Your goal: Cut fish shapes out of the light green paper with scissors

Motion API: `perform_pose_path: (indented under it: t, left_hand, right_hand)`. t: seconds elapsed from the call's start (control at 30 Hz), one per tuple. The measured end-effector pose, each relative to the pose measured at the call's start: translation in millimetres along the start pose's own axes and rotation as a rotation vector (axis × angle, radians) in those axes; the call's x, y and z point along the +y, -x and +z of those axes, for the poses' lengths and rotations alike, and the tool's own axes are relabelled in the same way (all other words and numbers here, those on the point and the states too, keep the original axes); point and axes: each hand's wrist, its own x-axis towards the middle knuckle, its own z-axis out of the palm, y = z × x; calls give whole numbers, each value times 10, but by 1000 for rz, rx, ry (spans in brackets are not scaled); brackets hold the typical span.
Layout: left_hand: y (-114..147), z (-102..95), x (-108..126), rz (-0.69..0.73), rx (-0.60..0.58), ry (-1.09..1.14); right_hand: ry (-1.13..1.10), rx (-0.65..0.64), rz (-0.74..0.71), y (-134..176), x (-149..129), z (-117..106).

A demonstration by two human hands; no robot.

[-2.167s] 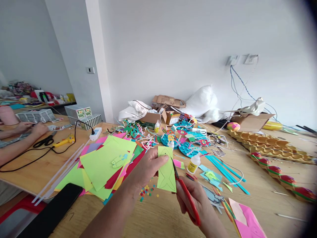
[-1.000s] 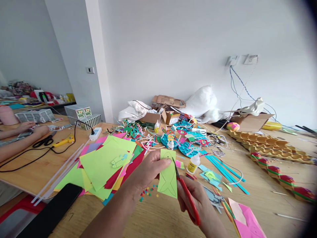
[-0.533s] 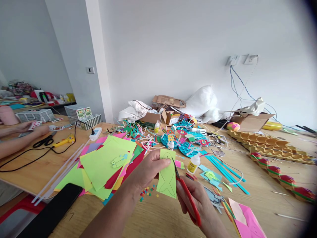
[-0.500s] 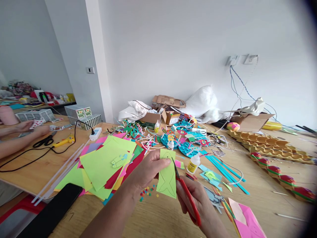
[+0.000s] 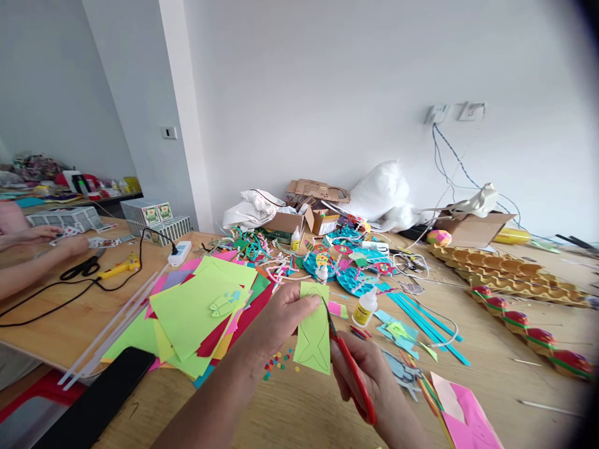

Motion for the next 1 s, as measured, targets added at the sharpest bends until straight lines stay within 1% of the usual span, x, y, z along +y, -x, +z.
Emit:
perform_pose_path:
  t: [0.2,0.47,0.63,0.77,0.87,1.0]
  left_hand:
    - [14,-1,18,0,-62,8]
    - [16,1,63,-22,-59,-6]
    - [25,-13,59,-39,-12,-22]
    - [13,-23,44,-22,-32,-12]
    - [4,-21,35,-7,-22,7]
    - [6,-19,45,1,-43,9]
  right_hand:
    - [34,-12,-24,4,35,-10]
    - [24,-20,-3,12,22,-14]
    - [84,6,-29,-1,43,-18]
    - [54,2,-2,2,38,-15]
    - [26,-6,26,7,19,-10]
    - [33,-19,6,7,7,-10]
